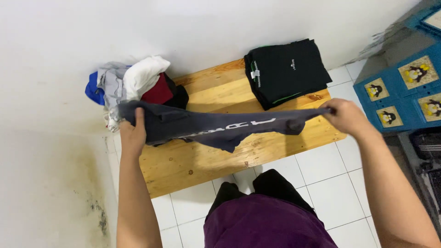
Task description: The person folds a black t-shirt and a dark gray t-shirt on a wooden table. They smooth and align each garment, fold the sleeves and body, then place the finished folds into a neat stack on the table.
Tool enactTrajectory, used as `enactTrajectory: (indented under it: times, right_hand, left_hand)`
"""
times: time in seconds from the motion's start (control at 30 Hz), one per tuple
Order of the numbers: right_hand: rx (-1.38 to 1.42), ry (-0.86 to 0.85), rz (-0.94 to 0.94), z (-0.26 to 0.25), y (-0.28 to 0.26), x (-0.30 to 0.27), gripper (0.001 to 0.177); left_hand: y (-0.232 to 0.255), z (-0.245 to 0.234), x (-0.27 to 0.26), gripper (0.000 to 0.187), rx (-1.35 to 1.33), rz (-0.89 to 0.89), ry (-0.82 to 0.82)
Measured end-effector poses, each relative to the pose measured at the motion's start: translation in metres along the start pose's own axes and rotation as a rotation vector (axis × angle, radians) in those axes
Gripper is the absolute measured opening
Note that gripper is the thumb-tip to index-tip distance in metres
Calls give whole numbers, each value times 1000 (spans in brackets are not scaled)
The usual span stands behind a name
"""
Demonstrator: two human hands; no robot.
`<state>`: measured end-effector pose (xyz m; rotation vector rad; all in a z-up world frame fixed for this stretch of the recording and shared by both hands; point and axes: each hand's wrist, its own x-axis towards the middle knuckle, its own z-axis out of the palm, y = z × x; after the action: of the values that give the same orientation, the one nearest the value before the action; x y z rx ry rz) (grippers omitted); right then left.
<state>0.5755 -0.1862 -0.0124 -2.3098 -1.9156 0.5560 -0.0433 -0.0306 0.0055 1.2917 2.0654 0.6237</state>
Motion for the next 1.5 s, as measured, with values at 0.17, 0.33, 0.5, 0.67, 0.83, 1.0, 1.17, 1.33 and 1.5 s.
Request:
enactTrajectory:
  times: [0.17, 0.33, 0.5, 0.67, 0.83, 1.0, 1.17, 1.33, 1.5]
  right_hand:
    - [848, 138, 85, 7, 27, 11, 9]
    - [1548, 166, 232, 46, 25, 23, 12]
    - [1147, 262, 197, 47, 0, 16, 2]
    - [1241, 178, 171, 35, 25, 21, 10]
    - [1231, 173, 163, 32, 43, 16, 20]
    - [1042, -2, 162, 4, 17, -7, 13]
    - [1044, 32, 223, 36, 63, 11, 9]
    - [1226, 195, 287, 30, 66, 37, 12]
    - [1110, 495, 136, 53, 95, 106, 10]
  left_hand:
    - [-61, 4, 0, 45, -594, -154, -349]
    - [-108, 82, -31, 49, -604, 45, -605]
    - [-138, 145, -66, 50, -318, -263, -550]
    - [-158, 155, -69, 36, -784, -116, -426]
    - [-168, 172, -104, 35, -209, -226, -553]
    - [-122, 134, -127, 39, -165, -90, -205]
    - [-68, 65, -132, 50, -397, -53, -316]
    - [-49, 35, -123, 66, -263, -104, -487]
    - [-33, 67, -73, 31, 87, 373, 21]
